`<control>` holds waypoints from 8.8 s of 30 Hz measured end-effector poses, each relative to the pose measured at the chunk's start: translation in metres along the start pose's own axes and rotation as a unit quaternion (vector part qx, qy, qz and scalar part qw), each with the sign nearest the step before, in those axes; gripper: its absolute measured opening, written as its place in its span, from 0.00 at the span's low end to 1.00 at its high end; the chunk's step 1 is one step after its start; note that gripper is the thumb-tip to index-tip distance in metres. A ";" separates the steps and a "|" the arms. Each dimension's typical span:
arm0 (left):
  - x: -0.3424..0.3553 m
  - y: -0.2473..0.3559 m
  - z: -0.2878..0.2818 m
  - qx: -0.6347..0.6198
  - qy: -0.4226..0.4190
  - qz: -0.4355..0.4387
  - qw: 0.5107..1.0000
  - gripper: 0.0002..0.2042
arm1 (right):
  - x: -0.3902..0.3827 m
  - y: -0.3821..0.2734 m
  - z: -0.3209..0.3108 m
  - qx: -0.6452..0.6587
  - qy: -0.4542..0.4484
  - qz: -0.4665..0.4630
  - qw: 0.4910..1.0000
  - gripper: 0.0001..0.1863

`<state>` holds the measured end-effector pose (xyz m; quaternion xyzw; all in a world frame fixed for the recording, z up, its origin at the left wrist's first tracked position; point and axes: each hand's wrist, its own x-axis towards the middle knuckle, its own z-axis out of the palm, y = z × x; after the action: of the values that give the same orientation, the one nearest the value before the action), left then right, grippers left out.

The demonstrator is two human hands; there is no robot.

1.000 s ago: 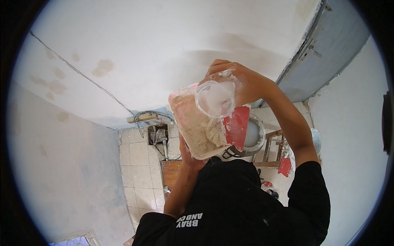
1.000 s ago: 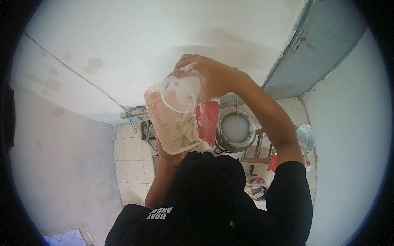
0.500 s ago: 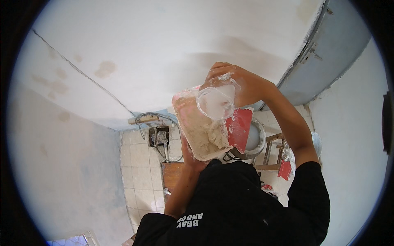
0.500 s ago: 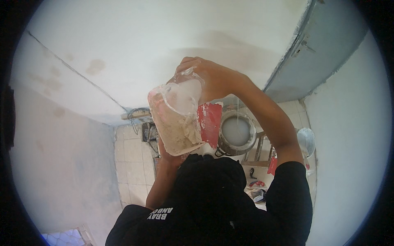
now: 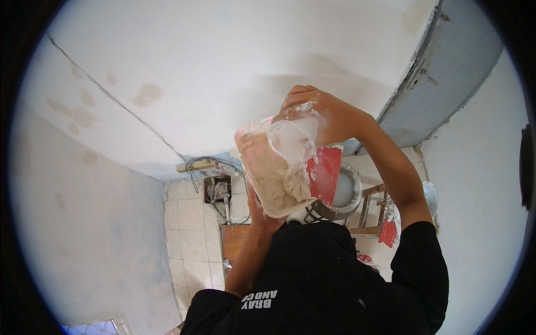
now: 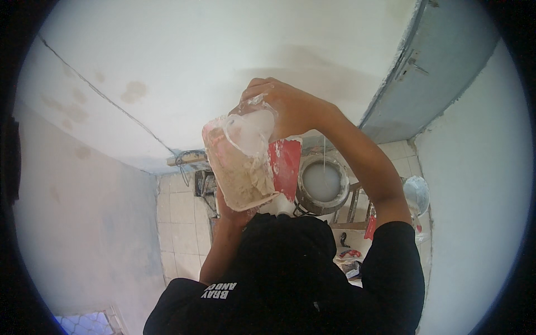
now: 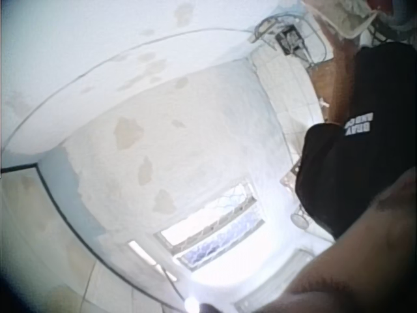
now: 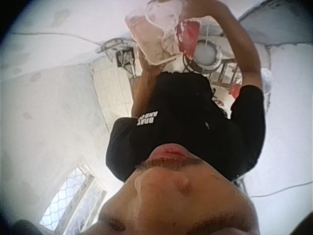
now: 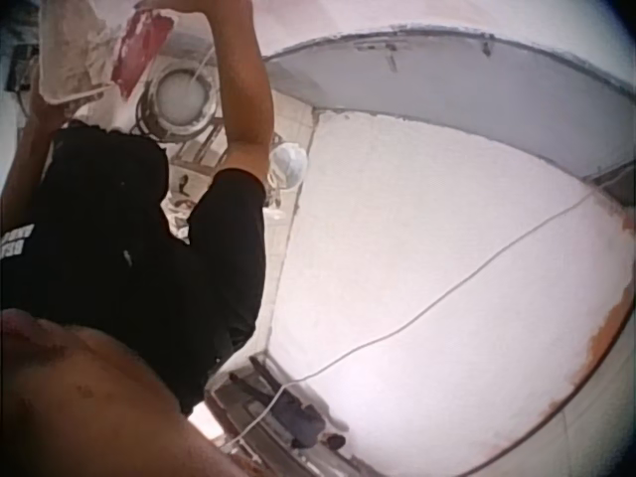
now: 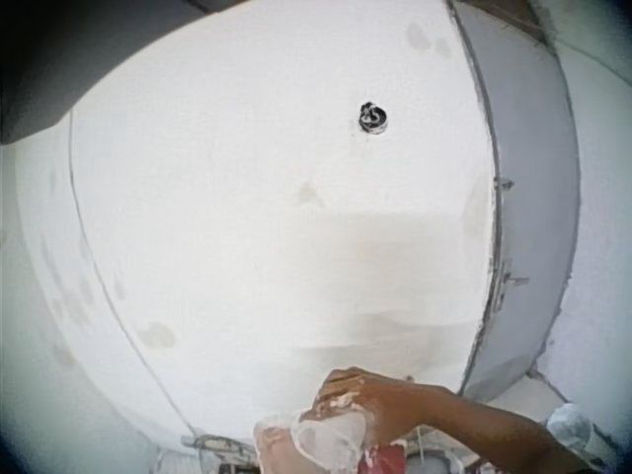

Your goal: The person applies plaster to a wall and ceiling using a putty knife and a plastic container, then mixes more plaster by adding water to the container and stirring it.

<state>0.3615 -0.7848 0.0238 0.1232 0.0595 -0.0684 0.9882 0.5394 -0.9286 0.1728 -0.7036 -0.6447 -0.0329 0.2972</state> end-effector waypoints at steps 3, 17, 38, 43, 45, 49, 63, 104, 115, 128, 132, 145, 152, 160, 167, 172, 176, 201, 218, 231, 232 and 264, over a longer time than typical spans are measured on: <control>0.002 0.000 0.000 0.001 -0.019 0.006 1.000 0.32 | -0.003 -0.001 0.003 -0.001 0.012 0.018 1.000 0.30; -0.005 -0.002 0.020 0.045 -0.064 0.023 0.997 0.29 | -0.036 -0.002 -0.004 -0.015 0.170 0.239 0.956 0.31; -0.019 0.004 -0.003 0.001 0.001 -0.007 1.000 0.36 | -0.452 -0.087 0.180 -0.329 0.420 0.638 0.556 0.15; -0.013 -0.006 0.004 0.150 -0.040 -0.008 0.988 0.41 | -0.466 -0.084 0.201 -0.298 0.540 0.655 0.437 0.25; -0.012 -0.008 0.002 0.142 -0.047 -0.018 0.989 0.41 | -0.470 -0.075 0.206 -0.270 0.540 0.669 0.433 0.28; -0.013 -0.010 0.003 0.127 -0.037 -0.034 0.991 0.41 | -0.480 -0.056 0.226 -0.144 0.610 0.667 0.404 0.27; -0.013 -0.012 0.011 0.090 0.041 -0.005 0.995 0.40 | -0.475 -0.054 0.249 -0.243 0.525 0.741 0.341 0.42; -0.052 0.065 -0.013 0.546 0.107 0.420 0.717 0.51 | 0.029 -0.101 0.110 0.059 0.203 0.153 0.965 0.09; -0.053 0.089 -0.034 0.626 0.066 0.483 0.608 0.48 | 0.066 -0.105 0.105 -0.108 0.253 0.006 0.961 0.11; -0.062 0.090 -0.030 0.671 0.072 0.479 0.561 0.48 | 0.067 -0.086 0.129 -0.016 -0.017 0.011 1.000 0.16; -0.066 0.090 -0.051 0.670 0.035 0.518 0.531 0.46 | 0.054 -0.097 0.131 0.024 -0.061 0.001 0.998 0.12; -0.072 0.084 -0.025 0.648 0.046 0.457 0.608 0.49 | 0.064 -0.111 0.110 0.021 0.129 0.111 0.985 0.12; -0.072 0.083 -0.037 0.609 0.063 0.465 0.640 0.50 | 0.050 -0.104 0.129 -0.008 -0.021 -0.005 1.000 0.10; -0.072 0.075 -0.047 0.665 0.080 0.474 0.571 0.51 | 0.060 -0.114 0.116 0.155 -0.107 0.189 0.964 0.10; -0.068 0.070 -0.067 0.704 0.073 0.554 0.438 0.51 | 0.056 -0.126 0.120 0.289 0.029 0.293 0.911 0.09; -0.065 0.068 -0.064 0.708 0.070 0.551 0.437 0.51 | 0.049 -0.116 0.135 0.328 0.071 0.362 0.869 0.10; -0.064 0.068 -0.056 0.712 0.069 0.536 0.449 0.52 | 0.052 -0.116 0.134 0.334 0.104 0.397 0.848 0.11; -0.067 0.060 -0.032 0.546 0.084 0.463 0.693 0.48 | 0.052 -0.108 0.092 0.063 0.068 0.058 0.994 0.11; -0.068 0.069 -0.048 0.737 0.099 0.569 0.350 0.49 | 0.046 -0.113 0.095 0.194 -0.098 0.251 0.943 0.10; -0.066 0.067 -0.052 0.727 0.086 0.530 0.428 0.52 | 0.049 -0.118 0.109 0.265 0.108 0.344 0.894 0.12; -0.066 0.065 -0.052 0.727 0.085 0.527 0.431 0.52 | 0.051 -0.122 0.101 0.252 0.099 0.343 0.899 0.12; -0.081 0.062 -0.060 0.800 0.132 0.492 0.318 0.57 | 0.042 -0.123 0.113 0.087 -0.069 0.221 0.969 0.10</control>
<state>0.2850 -0.7008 -0.0082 0.8677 0.0345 0.4331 0.2414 0.3944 -0.8397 0.1440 -0.8007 -0.4924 0.1388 0.3117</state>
